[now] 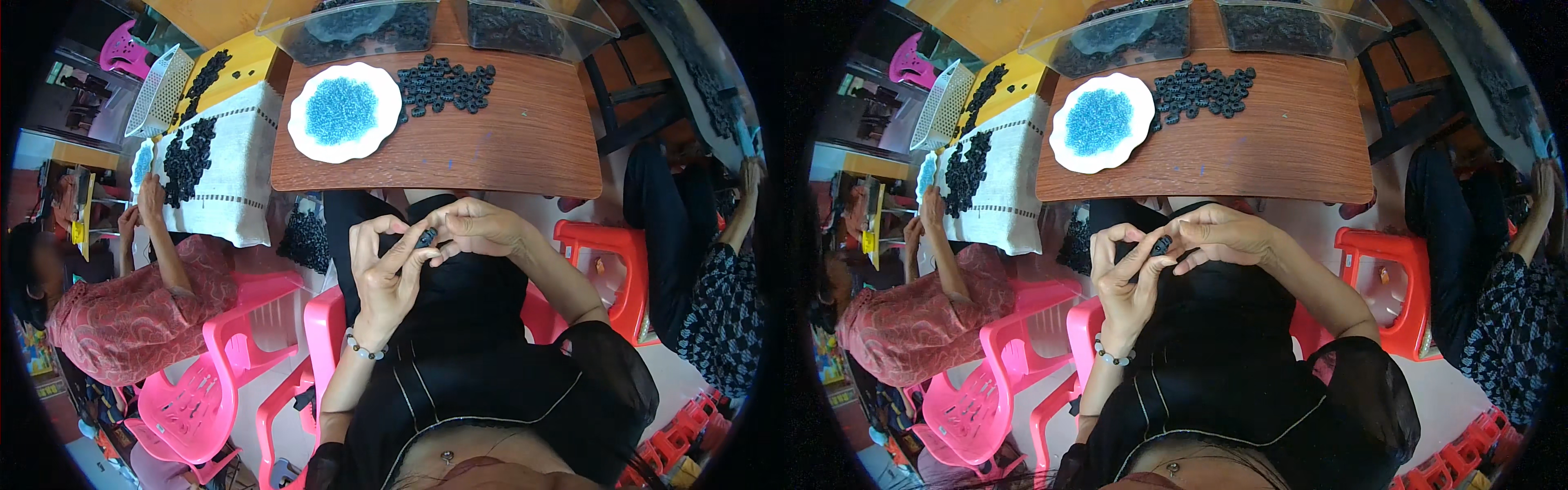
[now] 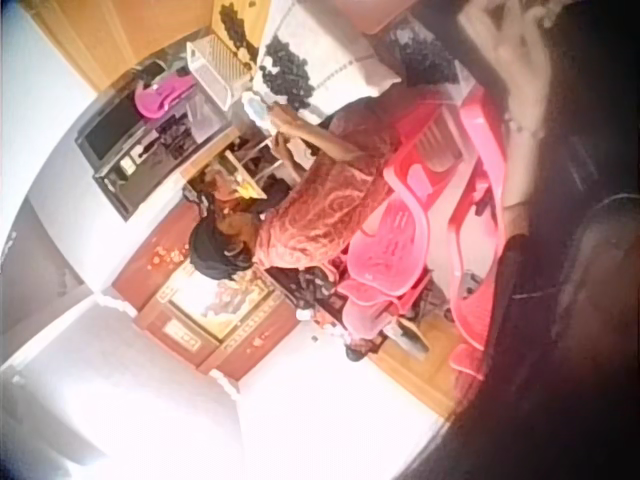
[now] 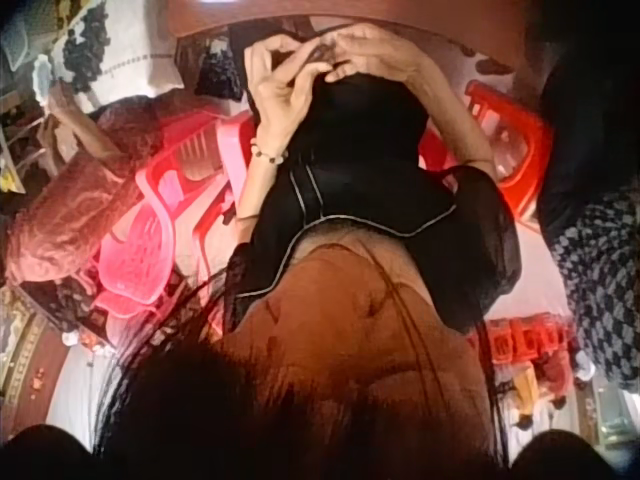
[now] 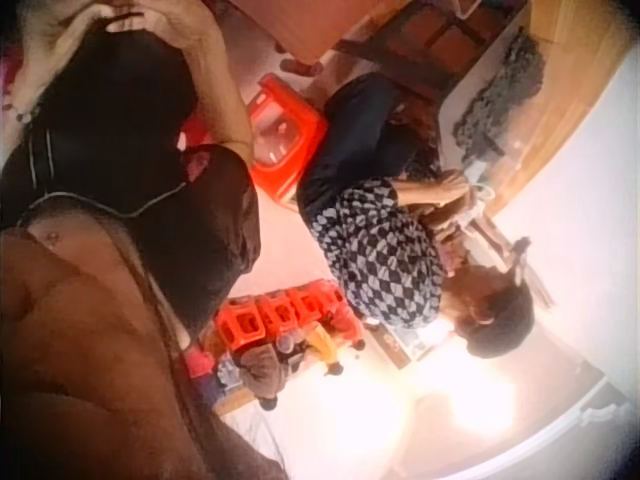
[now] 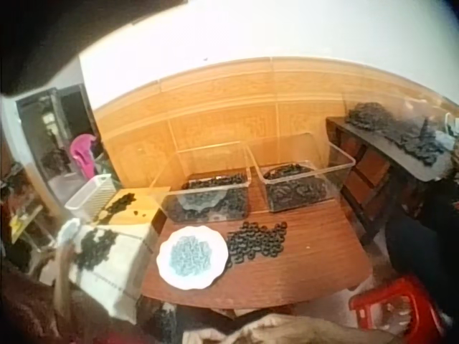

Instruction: Placing small blue beads into black circular components.

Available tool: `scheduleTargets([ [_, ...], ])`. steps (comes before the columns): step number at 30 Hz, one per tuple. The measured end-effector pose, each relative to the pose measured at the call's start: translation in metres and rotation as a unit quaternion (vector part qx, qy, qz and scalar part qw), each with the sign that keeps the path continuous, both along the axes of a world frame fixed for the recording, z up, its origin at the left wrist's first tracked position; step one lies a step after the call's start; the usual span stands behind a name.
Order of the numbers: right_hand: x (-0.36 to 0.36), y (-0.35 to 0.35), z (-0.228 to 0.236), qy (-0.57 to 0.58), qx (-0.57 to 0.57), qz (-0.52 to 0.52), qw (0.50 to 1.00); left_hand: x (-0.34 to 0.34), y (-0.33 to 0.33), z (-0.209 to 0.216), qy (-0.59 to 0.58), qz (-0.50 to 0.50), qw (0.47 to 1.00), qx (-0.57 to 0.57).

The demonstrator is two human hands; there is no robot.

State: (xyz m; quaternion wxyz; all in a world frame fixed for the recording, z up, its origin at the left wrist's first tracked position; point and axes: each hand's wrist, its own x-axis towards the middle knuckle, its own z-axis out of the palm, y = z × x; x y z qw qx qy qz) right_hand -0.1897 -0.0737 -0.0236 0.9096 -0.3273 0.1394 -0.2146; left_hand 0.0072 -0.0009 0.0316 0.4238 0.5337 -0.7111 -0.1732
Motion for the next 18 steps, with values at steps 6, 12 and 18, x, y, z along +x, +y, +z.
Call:
scheduleTargets([
  [6, 0.003, 0.002, 0.001, 0.019, -0.005, -0.009, 1.000, -0.004, 0.001, 0.000, -0.015, -0.004, 1.000, -0.007],
  [12, 0.002, 0.003, -0.003, 0.022, 0.000, -0.007, 1.000, -0.006, 0.000, -0.002, -0.019, -0.008, 1.000, -0.004],
  [18, 0.001, 0.004, -0.002, 0.011, -0.001, 0.002, 1.000, -0.005, 0.001, -0.011, 0.008, -0.017, 1.000, 0.010],
])
